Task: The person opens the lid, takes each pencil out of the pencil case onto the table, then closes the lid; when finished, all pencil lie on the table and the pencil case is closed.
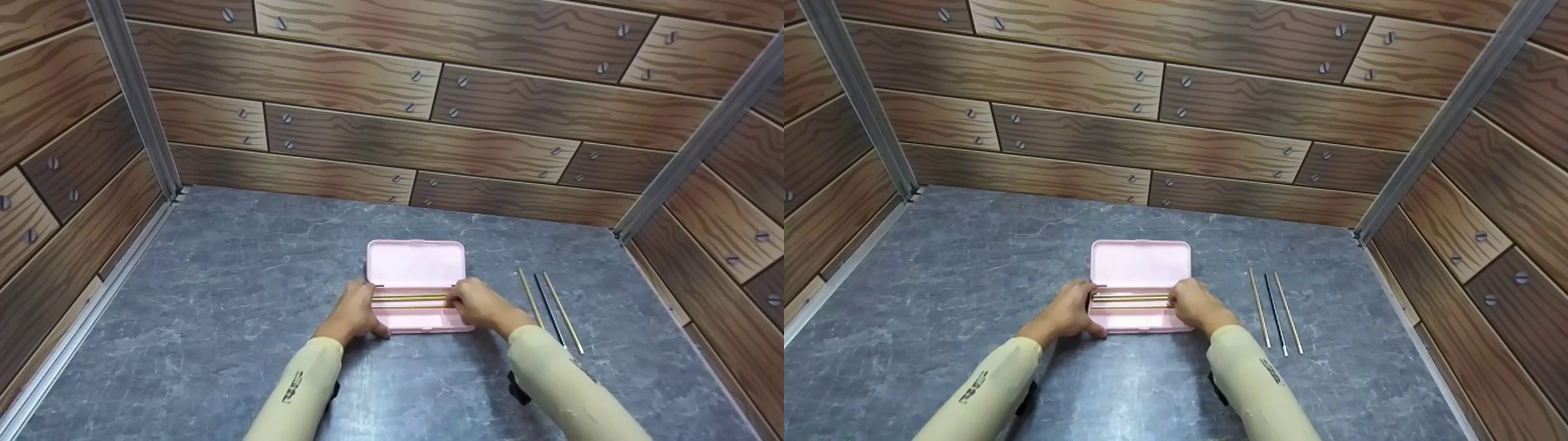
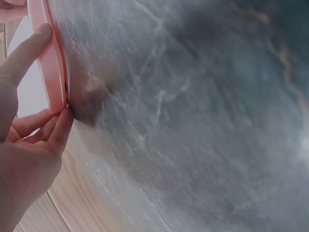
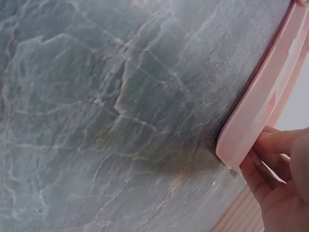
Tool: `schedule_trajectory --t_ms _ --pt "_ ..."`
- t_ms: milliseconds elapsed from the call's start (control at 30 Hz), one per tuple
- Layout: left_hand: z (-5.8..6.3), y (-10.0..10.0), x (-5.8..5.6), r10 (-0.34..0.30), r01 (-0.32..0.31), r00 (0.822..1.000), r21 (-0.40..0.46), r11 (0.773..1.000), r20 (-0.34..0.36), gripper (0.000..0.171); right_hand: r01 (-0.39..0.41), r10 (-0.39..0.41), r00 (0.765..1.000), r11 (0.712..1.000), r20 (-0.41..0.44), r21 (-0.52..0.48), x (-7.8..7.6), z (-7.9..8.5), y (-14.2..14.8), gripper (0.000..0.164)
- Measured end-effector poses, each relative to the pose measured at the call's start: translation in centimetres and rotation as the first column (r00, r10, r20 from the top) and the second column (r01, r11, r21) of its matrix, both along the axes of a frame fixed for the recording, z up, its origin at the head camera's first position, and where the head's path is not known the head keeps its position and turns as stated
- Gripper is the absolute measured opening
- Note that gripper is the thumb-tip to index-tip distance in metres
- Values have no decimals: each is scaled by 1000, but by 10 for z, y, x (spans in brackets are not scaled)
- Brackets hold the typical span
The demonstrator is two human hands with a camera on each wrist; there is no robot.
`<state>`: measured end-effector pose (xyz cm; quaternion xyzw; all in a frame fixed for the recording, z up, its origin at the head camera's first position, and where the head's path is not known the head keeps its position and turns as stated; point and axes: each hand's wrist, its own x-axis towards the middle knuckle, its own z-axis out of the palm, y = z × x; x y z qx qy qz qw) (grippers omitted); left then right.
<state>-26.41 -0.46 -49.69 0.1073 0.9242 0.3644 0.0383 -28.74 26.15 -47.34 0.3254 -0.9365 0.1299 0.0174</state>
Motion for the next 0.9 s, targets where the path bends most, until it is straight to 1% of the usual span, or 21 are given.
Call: schedule_trajectory --t_ms 100,300,367,567,767,900 --pt "0 0 0 0 0 1000 10 1000 8 86 0 -1 1000 1000 18 20 -1 2 -1 16" --pt "1 0 1 1 -1 1000 1 1000 4 87 39 -43 996 997 73 61 -1 3 -2 16" --pt "1 0 1 1 -1 1000 -2 1000 3 87 45 -50 996 997 78 59 -2 3 -3 16" --pt "1 -1 -1 -12 12 1000 -10 1000 -19 88 32 -33 996 999 80 9 -5 4 -2 11" --pt "0 0 0 -16 16 1000 3 1000 -21 87 48 -51 990 999 128 25 -7 5 -2 9" --pt "1 -1 -1 -13 13 1000 7 1000 -16 87 32 -36 990 999 136 31 -8 7 -2 9"
